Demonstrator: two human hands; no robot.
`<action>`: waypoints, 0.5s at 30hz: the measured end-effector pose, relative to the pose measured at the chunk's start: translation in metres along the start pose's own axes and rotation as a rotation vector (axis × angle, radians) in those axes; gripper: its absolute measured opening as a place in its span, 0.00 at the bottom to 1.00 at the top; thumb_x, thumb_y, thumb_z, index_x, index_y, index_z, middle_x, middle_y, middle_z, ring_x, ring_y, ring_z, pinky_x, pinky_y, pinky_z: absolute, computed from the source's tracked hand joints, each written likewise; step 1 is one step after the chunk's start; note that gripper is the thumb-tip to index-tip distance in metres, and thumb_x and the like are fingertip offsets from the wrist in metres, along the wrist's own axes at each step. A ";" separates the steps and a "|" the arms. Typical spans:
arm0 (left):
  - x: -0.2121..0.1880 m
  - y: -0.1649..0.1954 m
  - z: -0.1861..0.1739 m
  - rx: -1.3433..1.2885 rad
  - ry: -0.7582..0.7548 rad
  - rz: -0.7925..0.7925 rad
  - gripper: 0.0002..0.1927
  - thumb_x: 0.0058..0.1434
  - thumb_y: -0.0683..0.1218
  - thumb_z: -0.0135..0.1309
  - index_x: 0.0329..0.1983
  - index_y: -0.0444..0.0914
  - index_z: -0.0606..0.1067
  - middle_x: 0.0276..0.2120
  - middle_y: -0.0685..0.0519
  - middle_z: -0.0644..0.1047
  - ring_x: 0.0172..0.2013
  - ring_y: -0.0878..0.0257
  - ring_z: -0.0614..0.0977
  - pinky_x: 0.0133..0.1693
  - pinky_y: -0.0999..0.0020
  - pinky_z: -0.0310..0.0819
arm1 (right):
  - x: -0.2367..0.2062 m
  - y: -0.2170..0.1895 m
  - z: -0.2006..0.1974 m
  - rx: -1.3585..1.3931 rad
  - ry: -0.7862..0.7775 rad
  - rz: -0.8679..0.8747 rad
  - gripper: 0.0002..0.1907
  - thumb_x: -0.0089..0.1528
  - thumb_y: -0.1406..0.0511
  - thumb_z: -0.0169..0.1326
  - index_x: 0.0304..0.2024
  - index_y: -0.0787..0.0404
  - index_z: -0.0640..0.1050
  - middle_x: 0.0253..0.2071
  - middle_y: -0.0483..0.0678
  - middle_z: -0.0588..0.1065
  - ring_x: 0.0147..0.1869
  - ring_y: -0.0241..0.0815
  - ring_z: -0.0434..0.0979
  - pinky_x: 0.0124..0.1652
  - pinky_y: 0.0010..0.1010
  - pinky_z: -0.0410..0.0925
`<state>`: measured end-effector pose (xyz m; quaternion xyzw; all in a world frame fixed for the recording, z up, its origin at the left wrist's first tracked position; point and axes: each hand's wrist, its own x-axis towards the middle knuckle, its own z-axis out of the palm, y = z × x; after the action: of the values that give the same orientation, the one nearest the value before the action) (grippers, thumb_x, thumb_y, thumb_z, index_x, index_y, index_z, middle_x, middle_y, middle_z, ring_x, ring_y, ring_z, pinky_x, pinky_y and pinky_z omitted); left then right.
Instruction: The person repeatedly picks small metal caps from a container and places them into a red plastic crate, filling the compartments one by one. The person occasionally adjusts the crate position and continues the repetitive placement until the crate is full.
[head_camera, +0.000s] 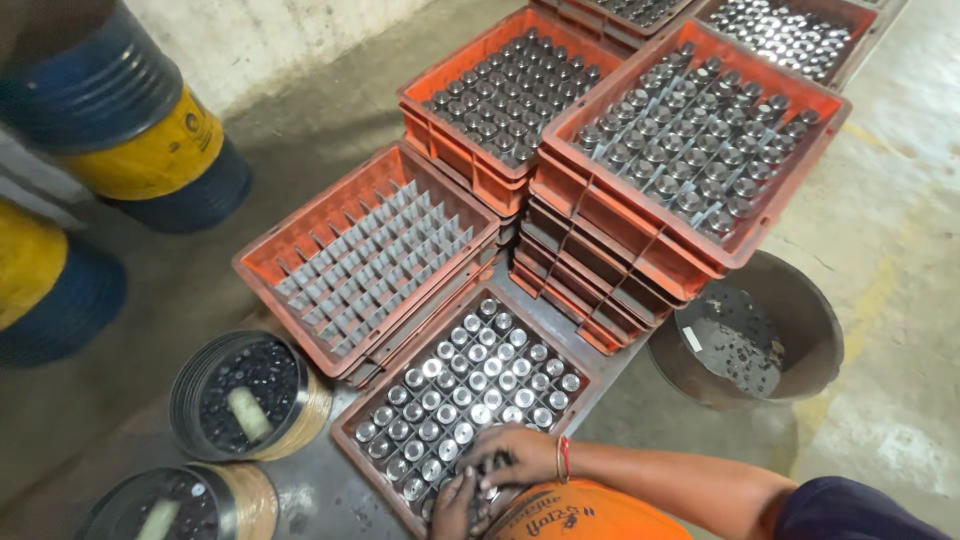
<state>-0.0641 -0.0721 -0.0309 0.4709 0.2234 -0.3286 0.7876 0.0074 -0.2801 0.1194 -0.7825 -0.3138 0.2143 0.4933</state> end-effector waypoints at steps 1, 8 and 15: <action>-0.001 0.000 -0.002 0.072 -0.052 0.038 0.21 0.68 0.57 0.48 0.34 0.36 0.78 0.19 0.55 0.73 0.17 0.65 0.73 0.18 0.71 0.60 | -0.001 0.002 0.002 0.014 -0.032 -0.105 0.18 0.59 0.62 0.62 0.52 0.58 0.82 0.45 0.53 0.80 0.46 0.51 0.82 0.46 0.38 0.74; -0.029 0.006 -0.009 0.471 -0.111 0.168 0.20 0.70 0.57 0.46 0.36 0.38 0.80 0.22 0.57 0.76 0.24 0.70 0.75 0.28 0.73 0.68 | 0.010 0.015 0.008 -0.107 -0.155 -0.178 0.11 0.61 0.65 0.63 0.46 0.59 0.83 0.41 0.54 0.81 0.45 0.53 0.82 0.46 0.39 0.73; -0.023 -0.024 0.000 0.194 0.019 0.389 0.15 0.73 0.48 0.49 0.40 0.33 0.80 0.34 0.54 0.79 0.36 0.68 0.78 0.42 0.71 0.72 | 0.022 0.033 -0.013 -0.266 0.109 0.025 0.10 0.60 0.61 0.61 0.38 0.61 0.84 0.39 0.54 0.82 0.42 0.54 0.82 0.45 0.40 0.73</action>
<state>-0.0972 -0.0738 -0.0302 0.5820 0.1027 -0.1859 0.7850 0.0409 -0.2832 0.0949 -0.8554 -0.3024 0.1338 0.3987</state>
